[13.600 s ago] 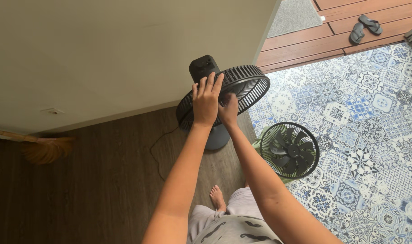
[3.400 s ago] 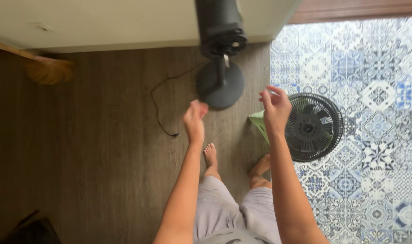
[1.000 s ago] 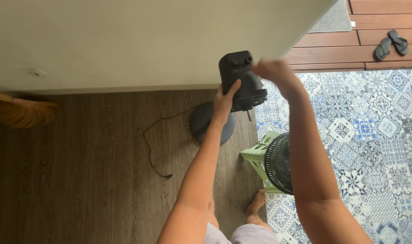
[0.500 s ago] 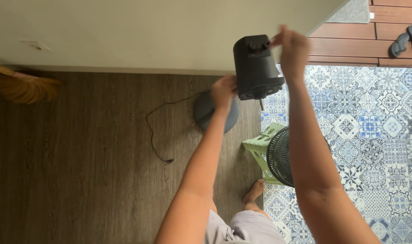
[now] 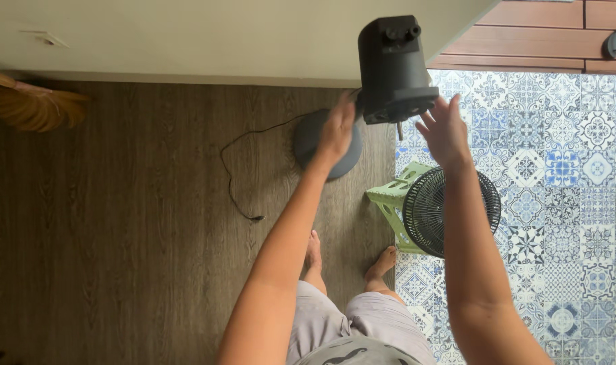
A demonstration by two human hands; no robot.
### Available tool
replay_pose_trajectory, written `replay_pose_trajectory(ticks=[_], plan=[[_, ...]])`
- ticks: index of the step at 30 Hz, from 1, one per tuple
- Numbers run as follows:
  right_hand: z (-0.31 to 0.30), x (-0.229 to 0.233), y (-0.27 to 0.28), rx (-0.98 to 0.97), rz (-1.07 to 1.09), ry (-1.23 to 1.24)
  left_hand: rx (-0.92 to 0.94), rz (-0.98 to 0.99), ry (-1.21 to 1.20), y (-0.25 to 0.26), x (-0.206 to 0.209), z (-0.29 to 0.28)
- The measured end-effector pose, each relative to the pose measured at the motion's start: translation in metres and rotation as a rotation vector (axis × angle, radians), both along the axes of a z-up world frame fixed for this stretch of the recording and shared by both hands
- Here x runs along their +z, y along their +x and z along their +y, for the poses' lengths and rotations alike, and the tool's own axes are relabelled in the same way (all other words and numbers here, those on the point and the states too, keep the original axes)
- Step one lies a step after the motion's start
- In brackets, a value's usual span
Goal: The person assembles a standing fan by attaching the front grille, inserting the fan blade, and securing the rear grille. They manipulate the fan head and base to align components and tighten the assembly.
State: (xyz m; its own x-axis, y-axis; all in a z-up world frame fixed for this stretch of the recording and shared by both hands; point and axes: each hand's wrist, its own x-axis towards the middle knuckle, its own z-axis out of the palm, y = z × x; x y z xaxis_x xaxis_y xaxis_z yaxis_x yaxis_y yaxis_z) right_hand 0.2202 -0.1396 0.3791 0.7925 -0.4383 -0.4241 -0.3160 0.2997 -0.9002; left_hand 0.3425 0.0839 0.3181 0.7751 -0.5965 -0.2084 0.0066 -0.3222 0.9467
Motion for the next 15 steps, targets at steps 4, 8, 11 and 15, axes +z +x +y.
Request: replay_pose_trajectory(ticks=[4, 8, 11, 15], plan=[[0.021, -0.035, -0.019, 0.002, 0.089, -0.084, -0.083, 0.035, -0.218, -0.024, -0.054, -0.008], [0.037, -0.07, -0.052, 0.121, 0.168, -0.313, -0.014, -0.1, 0.078, -0.033, -0.108, 0.02], [0.063, -0.076, -0.077, -0.079, 0.22, -0.327, 0.222, 0.088, -0.089, -0.047, -0.092, 0.044], [0.1, -0.068, -0.088, -0.239, 0.245, -0.341, 0.347, 0.351, 0.005, -0.057, -0.058, 0.038]])
